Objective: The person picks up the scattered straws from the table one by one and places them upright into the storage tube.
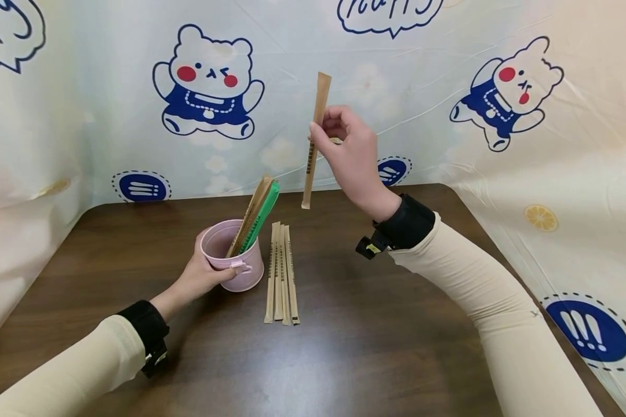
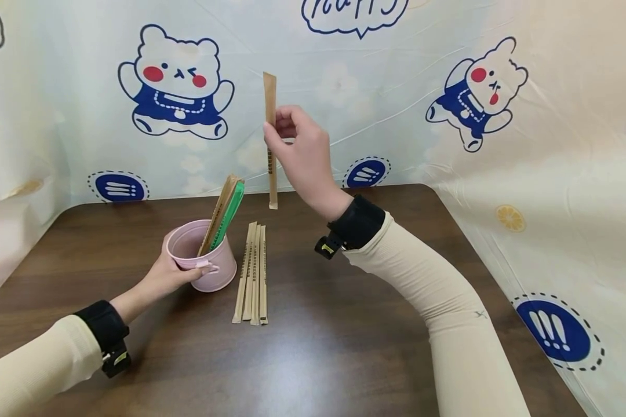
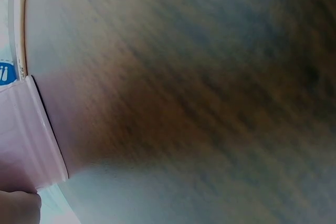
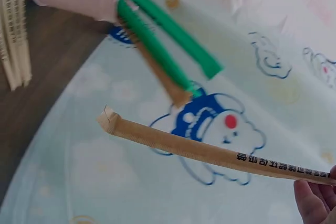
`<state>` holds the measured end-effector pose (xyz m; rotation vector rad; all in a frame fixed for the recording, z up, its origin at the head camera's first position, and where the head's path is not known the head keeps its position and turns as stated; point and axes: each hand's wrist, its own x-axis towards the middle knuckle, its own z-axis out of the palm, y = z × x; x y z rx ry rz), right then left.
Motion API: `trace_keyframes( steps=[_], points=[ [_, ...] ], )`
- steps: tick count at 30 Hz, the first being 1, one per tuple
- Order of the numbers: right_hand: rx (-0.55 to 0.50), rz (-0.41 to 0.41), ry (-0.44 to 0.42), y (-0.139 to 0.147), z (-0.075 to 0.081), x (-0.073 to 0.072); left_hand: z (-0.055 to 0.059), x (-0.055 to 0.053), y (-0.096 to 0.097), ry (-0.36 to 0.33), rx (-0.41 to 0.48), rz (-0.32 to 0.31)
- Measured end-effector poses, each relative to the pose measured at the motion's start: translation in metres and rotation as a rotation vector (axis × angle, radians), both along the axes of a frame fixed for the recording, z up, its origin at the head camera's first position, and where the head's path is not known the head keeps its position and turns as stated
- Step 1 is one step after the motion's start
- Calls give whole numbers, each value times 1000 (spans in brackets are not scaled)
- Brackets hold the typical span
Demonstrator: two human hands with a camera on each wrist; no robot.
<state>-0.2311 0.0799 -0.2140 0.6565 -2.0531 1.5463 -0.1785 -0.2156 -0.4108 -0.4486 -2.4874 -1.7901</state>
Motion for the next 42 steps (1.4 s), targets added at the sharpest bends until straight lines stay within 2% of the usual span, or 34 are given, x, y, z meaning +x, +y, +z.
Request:
trace_keyframes(
  steps=[5, 12, 17, 21, 28, 35, 42],
  points=[
    [-68, 29, 32, -6, 19, 9, 0, 0, 0, -13, 0, -4],
    [-173, 149, 49, -21, 49, 26, -3, -2, -1, 25, 25, -24],
    [-169, 211, 14, -38, 54, 34, -3, 0, -2, 16, 23, -10],
    [-145, 241, -18, -53, 43, 34, -2, 1, -1, -8, 4, 8],
    [-56, 270, -53, -73, 13, 32, 0, 1, -1, -57, -35, 32],
    [51, 300, -94, -86, -23, 27, 0, 0, 1, -48, -19, 32],
    [119, 315, -107, -93, -58, 25, 3, 1, -2, -94, -65, 27]
  ],
)
